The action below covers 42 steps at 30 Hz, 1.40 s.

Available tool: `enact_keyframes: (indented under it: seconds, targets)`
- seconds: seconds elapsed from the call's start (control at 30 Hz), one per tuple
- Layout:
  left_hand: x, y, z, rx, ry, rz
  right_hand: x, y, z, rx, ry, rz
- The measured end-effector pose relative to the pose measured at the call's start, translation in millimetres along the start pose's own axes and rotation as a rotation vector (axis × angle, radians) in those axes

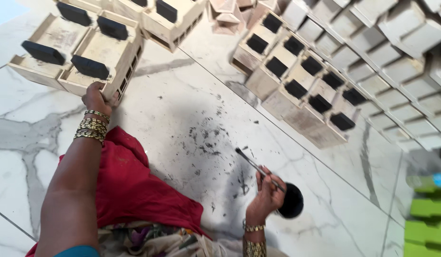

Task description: The person sits on the floor and uses a brush to apply black paint from a tin onto rectangular wooden blocks set in slotted wooden trays, coating the block faces one at a time and moving finished trays aside as they work through the pieces.

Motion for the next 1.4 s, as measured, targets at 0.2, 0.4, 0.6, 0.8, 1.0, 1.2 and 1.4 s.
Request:
enact_keyframes:
  seconds: [0.2,0.4,0.6,0.8,1.0,1.2,1.4]
  targets:
    - [51.2,24.8,57.1,0.029,0.053,0.248,-2.7,14.3,24.5,-0.040,0.085,-0.044]
    - [114.0,38.0,83.1,-0.735,-0.464,0.658,8.6,14.6,63.5,0.004,0.236,-0.089]
    - [143.8,26.2,131.7,-0.622,0.064,0.813,30.1,-9.1,78.6,0.066,0.289,-0.022]
    - [168.0,22.8,154.9,-0.972,0.135,0.995,79.2,-60.5,79.2,0.091,0.354,0.043]
    - [145.8,15.3,159.3,-1.096,0.069,0.913,90.1,-134.9,43.4,0.328,0.240,0.391]
    - [125.6,17.4,164.5,-0.884,0.006,0.905,87.0,-167.4,-3.7,0.561,0.295,0.513]
    - [121.9,21.0,172.2,-0.659,0.307,0.903,125.8,-159.6,9.6,0.593,0.200,0.533]
Point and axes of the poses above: each hand's wrist, its own x-axis away from the middle knuckle, its own y-axis out of the back of the hand, z = x × y, the point moved 3 cm from there along -x, towards the middle knuckle, and after that the axes turned 11 degrees about -x, right-handed, at the moved point
